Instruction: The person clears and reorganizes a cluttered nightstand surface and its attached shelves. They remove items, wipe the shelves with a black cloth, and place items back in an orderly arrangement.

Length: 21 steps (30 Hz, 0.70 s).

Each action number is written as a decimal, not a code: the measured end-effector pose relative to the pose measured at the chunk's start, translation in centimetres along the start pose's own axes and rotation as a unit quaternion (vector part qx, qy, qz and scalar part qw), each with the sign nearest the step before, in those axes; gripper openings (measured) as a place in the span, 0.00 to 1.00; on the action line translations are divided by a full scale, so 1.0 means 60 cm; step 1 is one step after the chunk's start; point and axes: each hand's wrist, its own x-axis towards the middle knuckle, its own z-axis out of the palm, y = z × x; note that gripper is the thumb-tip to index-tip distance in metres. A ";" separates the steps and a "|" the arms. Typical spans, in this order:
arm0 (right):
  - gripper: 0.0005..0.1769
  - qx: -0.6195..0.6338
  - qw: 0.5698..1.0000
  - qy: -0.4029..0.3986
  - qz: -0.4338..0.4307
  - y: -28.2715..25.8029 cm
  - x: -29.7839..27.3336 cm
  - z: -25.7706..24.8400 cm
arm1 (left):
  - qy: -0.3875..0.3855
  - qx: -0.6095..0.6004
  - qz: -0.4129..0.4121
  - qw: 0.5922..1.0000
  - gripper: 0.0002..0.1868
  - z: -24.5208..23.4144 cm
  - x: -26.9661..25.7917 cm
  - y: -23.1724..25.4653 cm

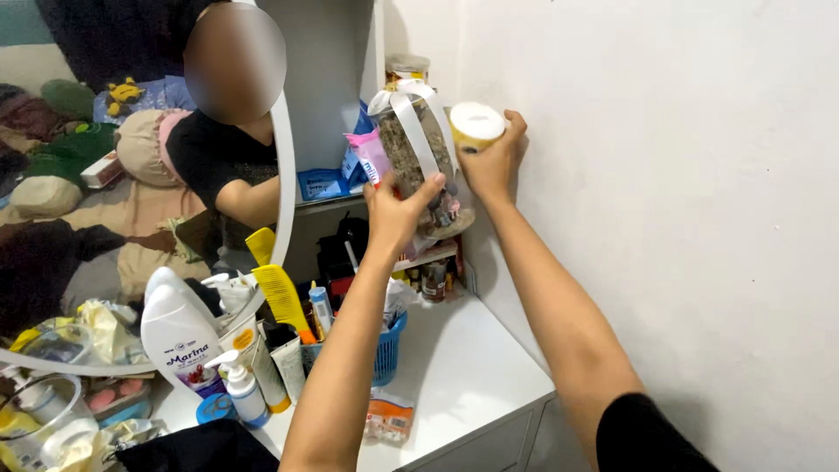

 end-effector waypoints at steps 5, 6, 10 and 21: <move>0.61 0.070 0.983 -0.122 0.115 -0.029 -0.088 -0.142 | -0.061 0.012 -0.011 0.998 0.44 0.002 -0.081 -0.001; 0.62 0.124 0.976 -0.144 0.111 -0.015 -0.113 -0.161 | -0.105 -0.033 -0.046 0.993 0.44 0.003 -0.107 -0.001; 0.66 0.156 0.944 -0.214 0.196 0.019 -0.222 -0.232 | -0.197 -0.022 -0.094 0.976 0.40 0.019 -0.212 -0.085; 0.56 -0.019 0.909 -0.293 0.295 0.039 -0.372 -0.293 | -0.209 0.011 -0.228 0.951 0.40 0.039 -0.366 -0.178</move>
